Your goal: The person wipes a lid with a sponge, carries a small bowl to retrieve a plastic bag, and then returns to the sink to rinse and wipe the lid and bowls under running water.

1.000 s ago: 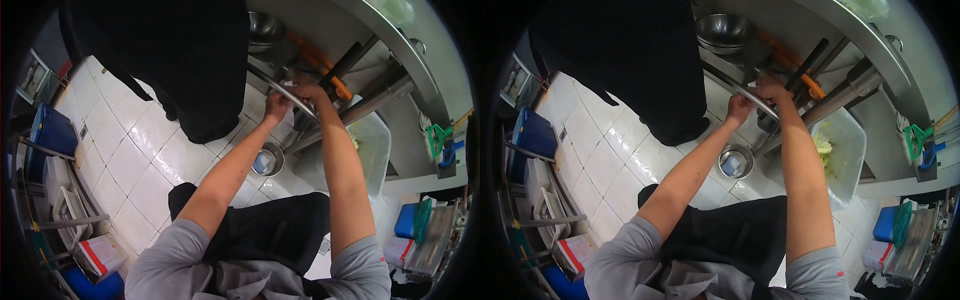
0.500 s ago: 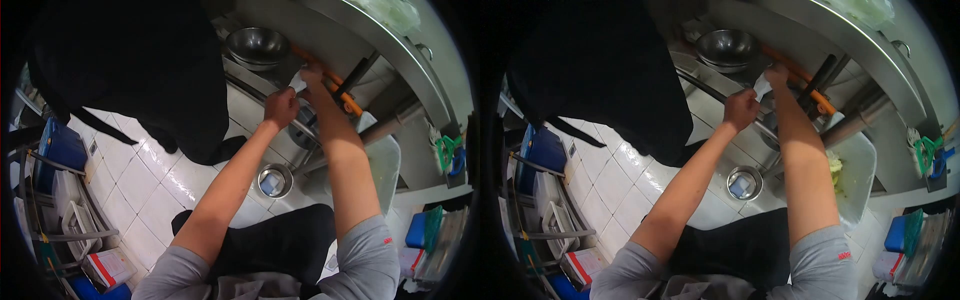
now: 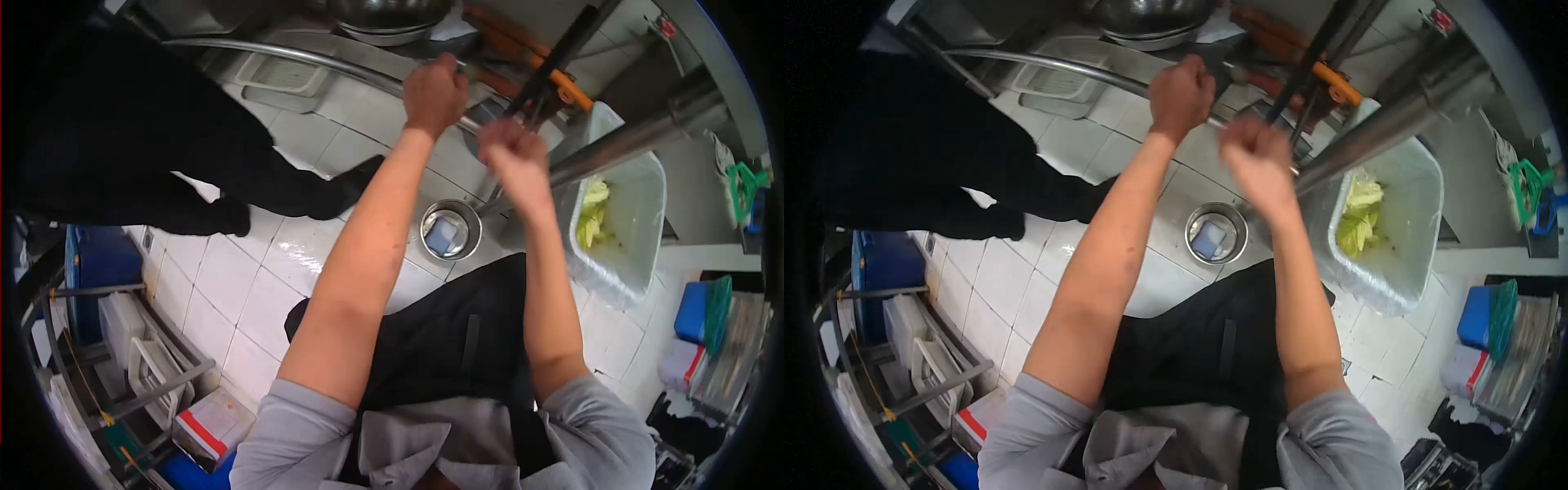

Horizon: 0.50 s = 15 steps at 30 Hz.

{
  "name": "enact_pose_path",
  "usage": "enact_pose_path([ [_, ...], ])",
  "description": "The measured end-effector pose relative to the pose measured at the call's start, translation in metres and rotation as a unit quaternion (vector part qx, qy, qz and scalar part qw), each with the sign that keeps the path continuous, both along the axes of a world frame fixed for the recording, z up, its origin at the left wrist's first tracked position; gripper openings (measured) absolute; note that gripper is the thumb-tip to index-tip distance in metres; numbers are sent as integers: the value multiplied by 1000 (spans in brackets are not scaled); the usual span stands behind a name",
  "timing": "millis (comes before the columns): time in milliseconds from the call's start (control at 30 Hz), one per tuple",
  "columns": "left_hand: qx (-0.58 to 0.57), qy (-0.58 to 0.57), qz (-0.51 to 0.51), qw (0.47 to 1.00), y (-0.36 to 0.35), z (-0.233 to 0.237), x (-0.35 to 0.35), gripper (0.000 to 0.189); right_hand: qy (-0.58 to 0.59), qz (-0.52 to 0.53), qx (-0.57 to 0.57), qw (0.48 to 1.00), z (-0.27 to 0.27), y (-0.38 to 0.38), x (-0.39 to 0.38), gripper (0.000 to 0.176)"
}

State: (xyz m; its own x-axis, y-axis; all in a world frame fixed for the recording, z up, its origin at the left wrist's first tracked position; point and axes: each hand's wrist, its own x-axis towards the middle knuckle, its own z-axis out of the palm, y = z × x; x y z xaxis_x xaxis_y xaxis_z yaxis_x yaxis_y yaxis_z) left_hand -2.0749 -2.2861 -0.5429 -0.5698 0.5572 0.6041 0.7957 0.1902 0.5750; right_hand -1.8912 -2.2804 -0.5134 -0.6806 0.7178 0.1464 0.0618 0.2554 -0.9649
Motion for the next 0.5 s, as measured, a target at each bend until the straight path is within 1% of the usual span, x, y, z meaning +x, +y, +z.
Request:
enact_pose_path([
  [33,6,12,3,1000,5,2,-5,9,-153,109,63,980,-18,-3,20,20],
  [67,7,21,6,1000,5,0,-4,9,-303,215,114,921,-50,-6,37,26],
  [100,8,30,9,999,3,-2,-2,10,-451,268,26,851,-79,-3,44,30],
  [133,4,29,4,1000,1,-4,-3,10,-580,312,-64,750,-110,0,50,35],
  [200,4,31,-4,1000,2,-6,-3,13,-625,184,-42,758,-181,7,68,41],
  [300,14,35,-29,999,0,-5,-4,17,-579,121,-5,806,-271,24,82,46],
  [333,11,27,-35,999,-1,-7,0,18,-555,115,-14,824,-315,28,87,45],
  [400,10,19,-35,999,-1,-3,-2,20,-552,52,-51,831,-419,26,91,36],
  [433,0,15,-27,1000,1,4,-7,21,-510,-110,57,851,-402,-7,90,26],
  [500,-44,-18,-31,998,-4,10,4,22,-531,-8,-102,841,-404,-33,90,22],
])
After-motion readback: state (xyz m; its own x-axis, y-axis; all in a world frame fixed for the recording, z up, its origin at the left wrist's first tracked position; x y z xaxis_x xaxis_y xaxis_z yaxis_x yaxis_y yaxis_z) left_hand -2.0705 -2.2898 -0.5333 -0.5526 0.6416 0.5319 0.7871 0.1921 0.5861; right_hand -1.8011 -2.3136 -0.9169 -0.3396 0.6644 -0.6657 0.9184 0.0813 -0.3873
